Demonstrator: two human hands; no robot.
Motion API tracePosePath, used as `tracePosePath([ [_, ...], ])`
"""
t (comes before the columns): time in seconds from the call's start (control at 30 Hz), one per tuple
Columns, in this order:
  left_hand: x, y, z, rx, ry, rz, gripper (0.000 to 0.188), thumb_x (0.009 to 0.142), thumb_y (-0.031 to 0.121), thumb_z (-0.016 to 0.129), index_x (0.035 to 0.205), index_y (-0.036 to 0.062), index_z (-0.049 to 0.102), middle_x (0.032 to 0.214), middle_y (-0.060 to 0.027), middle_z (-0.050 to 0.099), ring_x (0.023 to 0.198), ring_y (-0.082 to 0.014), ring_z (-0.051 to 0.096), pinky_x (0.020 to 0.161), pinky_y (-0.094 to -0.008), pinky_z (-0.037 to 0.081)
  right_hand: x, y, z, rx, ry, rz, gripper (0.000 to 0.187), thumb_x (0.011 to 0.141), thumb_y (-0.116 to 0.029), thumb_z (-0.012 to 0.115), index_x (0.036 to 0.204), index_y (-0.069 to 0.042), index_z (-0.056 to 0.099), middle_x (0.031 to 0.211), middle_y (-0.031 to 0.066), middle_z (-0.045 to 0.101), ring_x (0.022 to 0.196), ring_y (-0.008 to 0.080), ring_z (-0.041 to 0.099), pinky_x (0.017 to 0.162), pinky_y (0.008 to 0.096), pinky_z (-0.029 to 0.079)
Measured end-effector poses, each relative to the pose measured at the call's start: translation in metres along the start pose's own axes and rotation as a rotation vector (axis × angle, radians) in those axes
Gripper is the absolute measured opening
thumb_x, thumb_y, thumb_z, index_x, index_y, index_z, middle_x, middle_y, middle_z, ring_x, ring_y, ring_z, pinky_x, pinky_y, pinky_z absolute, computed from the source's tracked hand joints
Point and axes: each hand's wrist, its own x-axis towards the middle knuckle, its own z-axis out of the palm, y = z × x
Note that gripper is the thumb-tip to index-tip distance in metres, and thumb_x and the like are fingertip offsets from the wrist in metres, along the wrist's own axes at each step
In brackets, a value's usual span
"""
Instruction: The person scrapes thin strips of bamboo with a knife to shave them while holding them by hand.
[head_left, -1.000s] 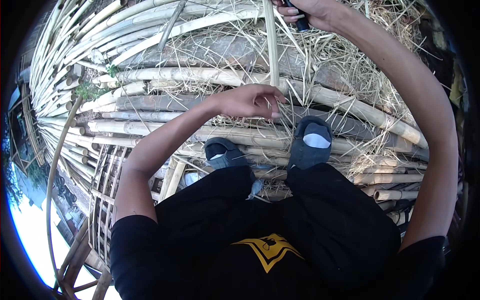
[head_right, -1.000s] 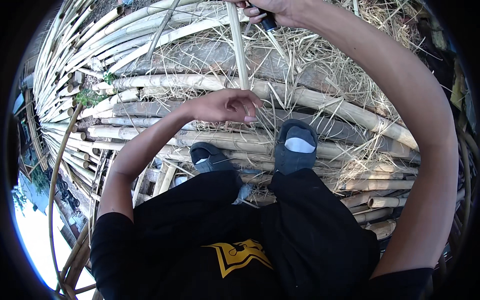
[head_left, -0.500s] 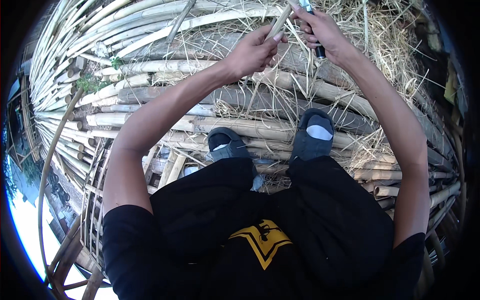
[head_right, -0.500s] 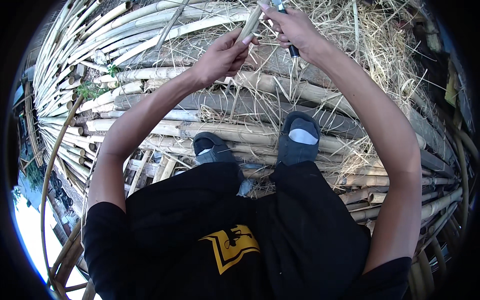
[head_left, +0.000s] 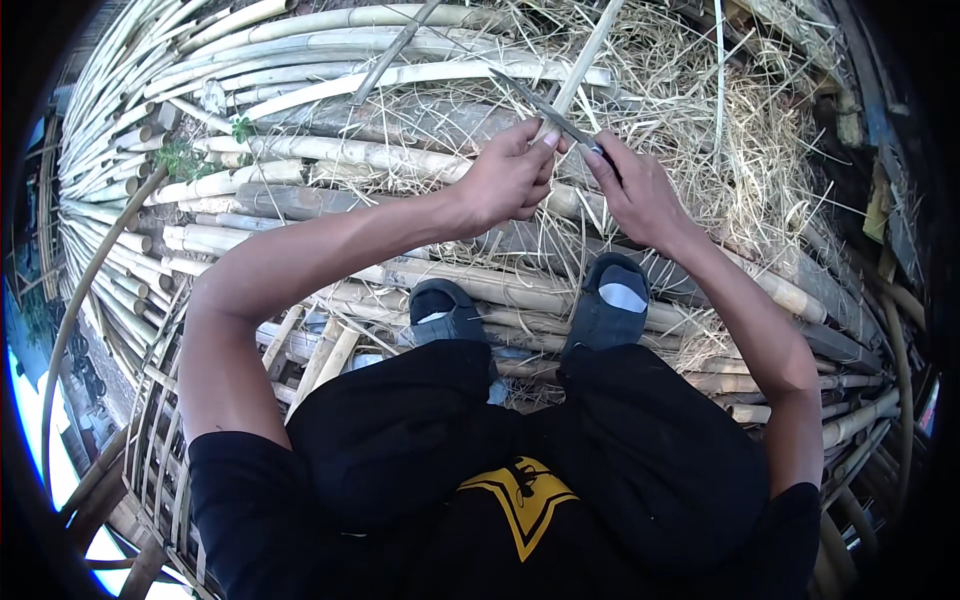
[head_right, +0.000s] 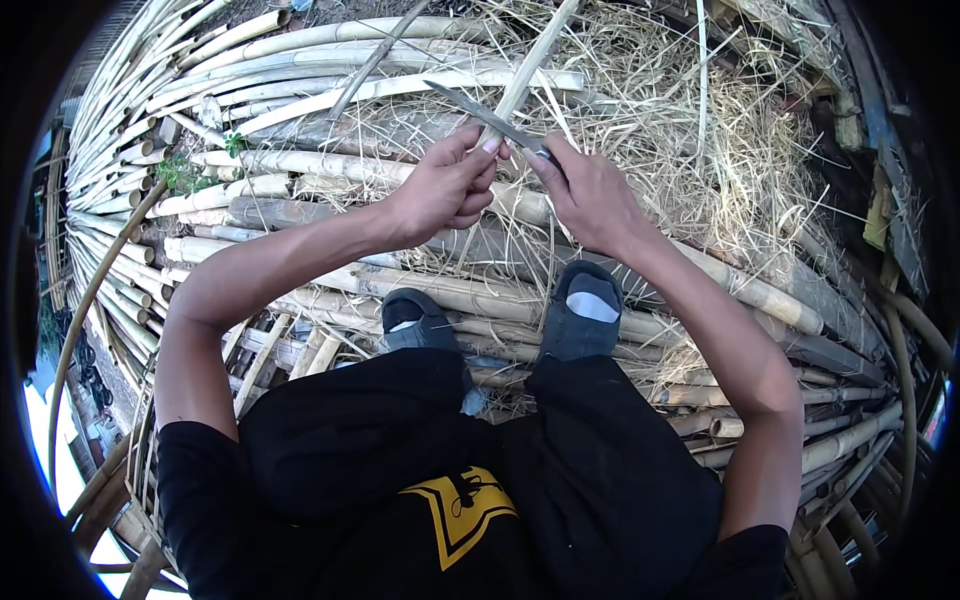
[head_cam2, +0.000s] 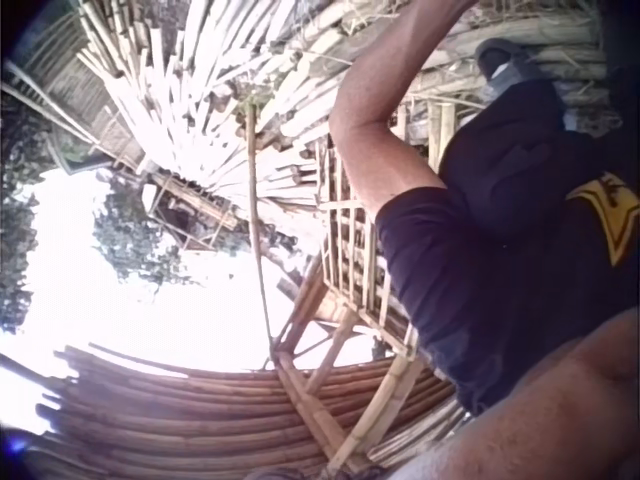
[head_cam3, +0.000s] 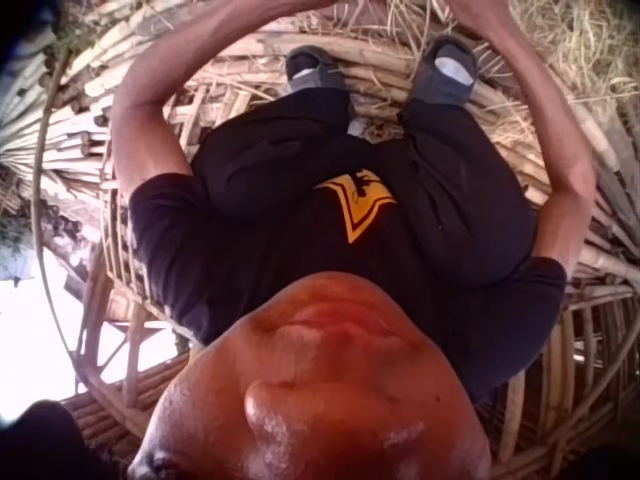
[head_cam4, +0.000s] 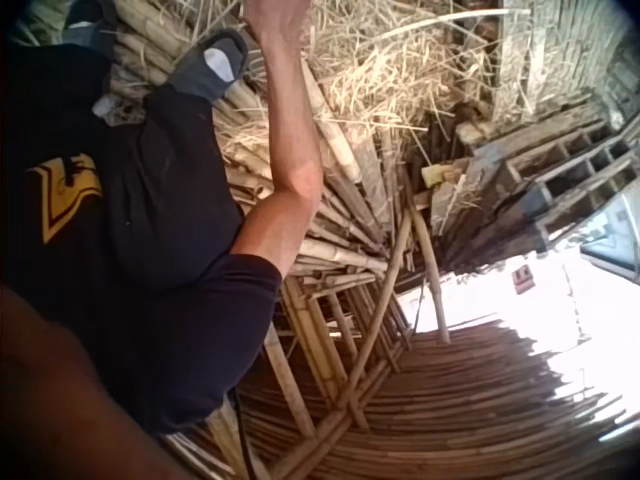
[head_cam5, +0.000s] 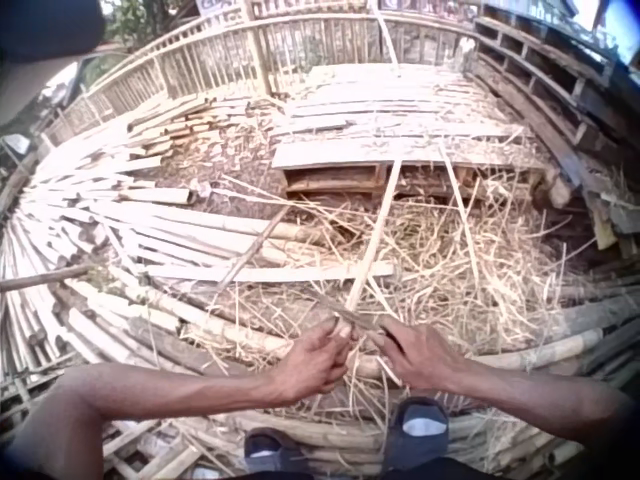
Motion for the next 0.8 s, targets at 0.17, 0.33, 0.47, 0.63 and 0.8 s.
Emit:
tracePosePath([
  [0.17,-0.005,-0.006,0.002,0.037,-0.034,0.015,0.020,0.102,0.028,0.037,0.102,0.0096,0.044,0.062,0.0059,0.029,0.044,-0.0030,0.022,0.038,-0.0202,0.016,0.001,0.006,-0.012,-0.252,-0.036,-0.096,0.036,0.099,-0.039,0.038,0.093,-0.004,0.046,0.057,0.0166,0.053,0.054,0.0379,0.056,0.050,0.0474,0.042],
  [0.33,-0.006,-0.010,0.007,-0.054,0.001,0.040,0.020,0.102,0.028,0.038,0.100,0.0093,0.044,0.060,0.0064,0.028,0.042,-0.0030,0.020,0.036,-0.0209,0.015,0.011,0.015,-0.013,-0.272,-0.034,-0.109,0.038,0.098,-0.041,0.038,0.092,-0.005,0.048,0.057,0.0159,0.053,0.055,0.0368,0.055,0.053,0.0470,0.043],
  [0.47,-0.010,-0.014,0.005,-0.108,0.016,0.038,0.019,0.102,0.028,0.039,0.099,0.0098,0.044,0.060,0.0067,0.028,0.042,-0.0027,0.020,0.036,-0.0207,0.014,0.023,0.027,-0.012,-0.343,-0.010,-0.101,0.040,0.098,-0.043,0.037,0.090,-0.005,0.050,0.060,0.0161,0.055,0.059,0.0364,0.056,0.056,0.0473,0.044],
  [0.63,-0.019,-0.008,0.000,-0.082,-0.024,-0.011,0.019,0.102,0.027,0.039,0.098,0.0101,0.044,0.059,0.0069,0.026,0.041,-0.0020,0.020,0.035,-0.0196,0.014,0.051,0.065,-0.055,-0.408,0.072,0.061,0.046,0.099,-0.046,0.034,0.086,-0.006,0.054,0.060,0.0134,0.055,0.057,0.0332,0.056,0.056,0.0465,0.043],
  [0.8,-0.017,-0.007,-0.009,-0.105,-0.037,0.061,0.019,0.102,0.028,0.038,0.099,0.0100,0.045,0.059,0.0068,0.027,0.042,-0.0023,0.020,0.035,-0.0197,0.015,0.034,0.015,-0.034,-0.182,-0.022,-0.039,0.043,0.099,-0.042,0.037,0.082,-0.005,0.053,0.053,0.0119,0.050,0.047,0.0281,0.050,0.052,0.0416,0.042],
])
